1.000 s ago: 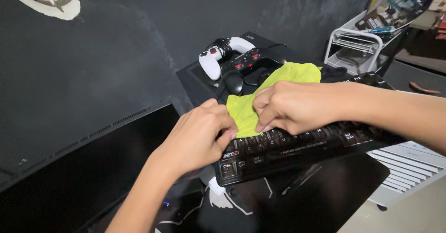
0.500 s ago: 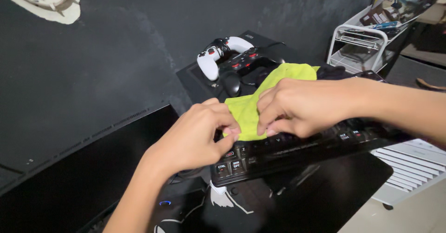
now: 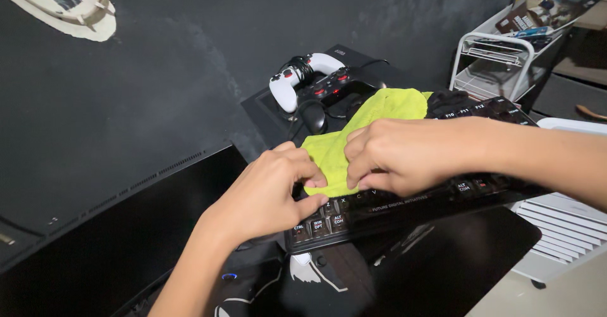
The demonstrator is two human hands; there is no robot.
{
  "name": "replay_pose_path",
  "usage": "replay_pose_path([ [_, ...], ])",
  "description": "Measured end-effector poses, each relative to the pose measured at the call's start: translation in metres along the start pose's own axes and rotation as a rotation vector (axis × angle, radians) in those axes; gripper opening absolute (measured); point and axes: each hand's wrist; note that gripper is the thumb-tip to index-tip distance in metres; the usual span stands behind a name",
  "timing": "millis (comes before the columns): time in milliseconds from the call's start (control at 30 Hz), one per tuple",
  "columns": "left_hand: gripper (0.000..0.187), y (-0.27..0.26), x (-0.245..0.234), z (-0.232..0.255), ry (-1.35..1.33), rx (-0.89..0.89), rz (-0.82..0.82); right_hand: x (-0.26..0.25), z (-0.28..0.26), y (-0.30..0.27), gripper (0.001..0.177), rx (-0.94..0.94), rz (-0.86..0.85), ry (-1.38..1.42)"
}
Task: The person cleans a computer keyboard using a cloth. The person uses the cloth to wipe the keys and the spaces between them, then uses the cloth to wipe the top surface of a nearby computer tower.
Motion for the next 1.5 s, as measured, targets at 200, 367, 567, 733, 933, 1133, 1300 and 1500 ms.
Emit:
replay_pose_path([
  [200, 0.012, 0.006, 0.007, -0.004, 0.029, 0.095, 0.022, 0.002, -0.002, -0.007, 0.018, 0.056, -0.072, -0.003],
  [367, 0.009, 0.012, 0.014, 0.003, 0.043, 0.147, 0.053, -0.002, 0.006, -0.016, 0.016, 0.017, -0.053, 0.040],
  [567, 0.006, 0.016, 0.009, 0.003, -0.022, 0.103, 0.047, 0.007, 0.006, -0.018, 0.013, 0.036, 0.014, 0.029],
  [733, 0.007, 0.027, 0.021, 0.008, -0.041, 0.196, 0.086, 0.001, 0.013, -0.036, 0.016, 0.055, -0.024, 0.043],
  [933, 0.006, 0.036, 0.017, 0.013, -0.054, 0.148, 0.052, 0.006, 0.013, -0.042, 0.012, 0.051, 0.022, 0.015],
  [1133, 0.007, 0.051, 0.026, 0.024, -0.031, 0.169, 0.044, -0.002, 0.015, -0.064, 0.019, 0.142, -0.041, 0.060],
  [1300, 0.008, 0.059, 0.022, 0.022, -0.082, 0.215, 0.016, 0.004, 0.019, -0.069, 0.012, 0.008, 0.059, 0.034],
  [1500, 0.008, 0.076, 0.034, 0.034, -0.028, 0.292, 0.039, -0.005, 0.026, -0.094, 0.017, 0.289, -0.124, 0.093],
])
Point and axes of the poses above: each hand's wrist, its own y-axis towards the middle knuckle, its own x-axis out of the palm, z = x × y, and after that the axes turned 10 degrees about -z, right-handed
